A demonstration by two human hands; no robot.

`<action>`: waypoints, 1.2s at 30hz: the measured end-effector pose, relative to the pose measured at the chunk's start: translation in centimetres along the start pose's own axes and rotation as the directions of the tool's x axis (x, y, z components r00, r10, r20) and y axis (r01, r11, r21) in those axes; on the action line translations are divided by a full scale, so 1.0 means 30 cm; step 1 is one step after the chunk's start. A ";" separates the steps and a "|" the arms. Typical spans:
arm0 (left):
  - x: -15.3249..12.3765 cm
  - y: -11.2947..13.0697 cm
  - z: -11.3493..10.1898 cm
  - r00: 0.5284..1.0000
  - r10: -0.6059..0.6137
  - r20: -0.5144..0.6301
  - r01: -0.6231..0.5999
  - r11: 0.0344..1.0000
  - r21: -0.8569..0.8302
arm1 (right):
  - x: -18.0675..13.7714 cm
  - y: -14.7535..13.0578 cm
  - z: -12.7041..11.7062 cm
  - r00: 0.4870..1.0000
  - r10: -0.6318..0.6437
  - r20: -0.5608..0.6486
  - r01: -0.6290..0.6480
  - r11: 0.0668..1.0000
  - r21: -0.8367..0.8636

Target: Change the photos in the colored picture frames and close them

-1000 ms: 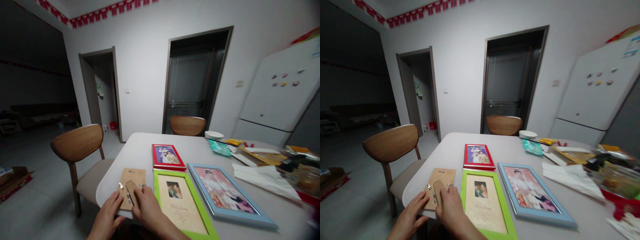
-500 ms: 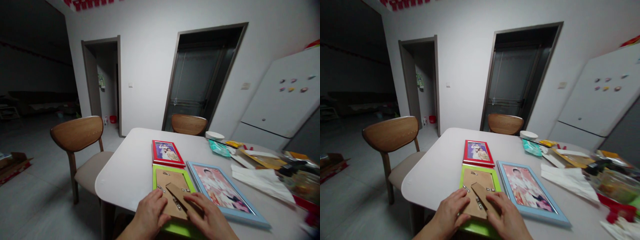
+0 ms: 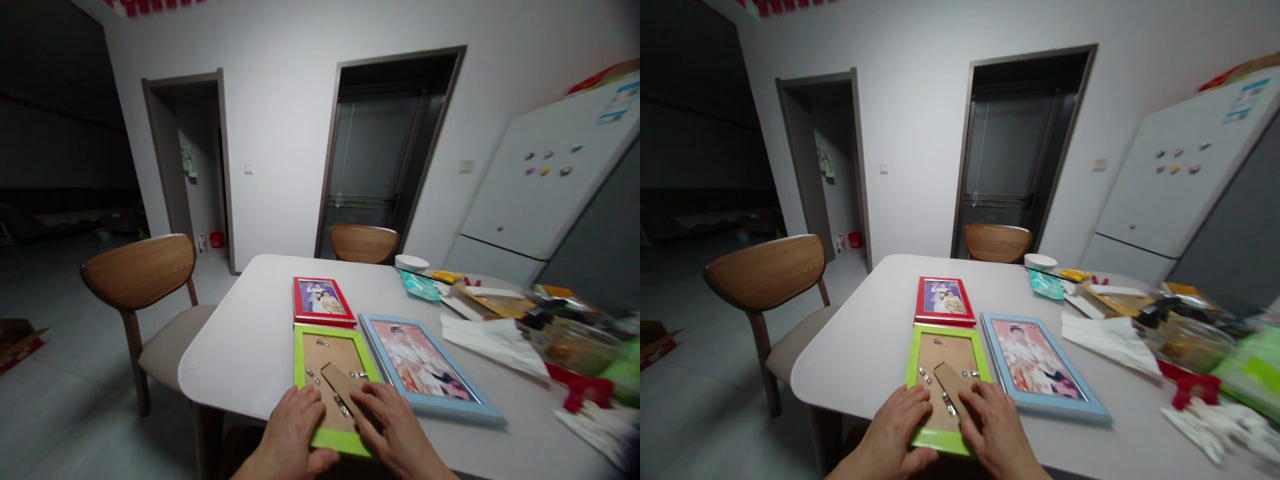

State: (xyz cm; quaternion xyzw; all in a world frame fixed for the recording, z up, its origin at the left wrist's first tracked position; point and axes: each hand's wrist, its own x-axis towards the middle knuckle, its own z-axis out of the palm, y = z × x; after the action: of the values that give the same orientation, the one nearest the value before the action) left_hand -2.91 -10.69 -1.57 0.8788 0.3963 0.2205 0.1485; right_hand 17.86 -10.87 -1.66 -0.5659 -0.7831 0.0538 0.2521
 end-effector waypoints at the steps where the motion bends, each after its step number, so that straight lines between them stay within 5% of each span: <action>1: -0.006 -0.003 -0.001 1.000 -0.004 0.012 0.004 1.000 -0.002 | 0.011 0.008 -0.004 1.000 0.004 -0.019 -0.004 1.000 -0.003; 6: -0.012 -0.003 -0.017 0.998 -0.053 0.031 0.053 0.999 0.003 | 0.081 0.049 -0.010 0.988 0.132 -0.084 -0.141 0.982 -0.124; 22: -0.011 -0.001 0.008 0.996 -0.078 -0.038 0.079 0.996 0.038 | 0.097 0.072 0.012 0.993 0.113 0.020 -0.110 0.988 -0.112; 27: -0.013 -0.013 0.019 0.997 -0.061 -0.040 0.062 0.997 0.037 | 0.079 0.002 0.002 0.998 0.042 -0.050 -0.051 0.982 -0.180; 36: -0.015 -0.004 0.003 0.998 -0.054 -0.024 0.054 0.998 0.017 | 0.048 -0.142 0.022 0.991 -0.112 0.073 0.120 0.987 -0.108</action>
State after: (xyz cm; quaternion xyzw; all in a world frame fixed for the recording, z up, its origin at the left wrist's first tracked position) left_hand -3.20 -10.96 -1.84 0.8664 0.4236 0.2232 0.1417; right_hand 13.57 -10.93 -0.20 -0.5306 -0.8244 0.0139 0.1966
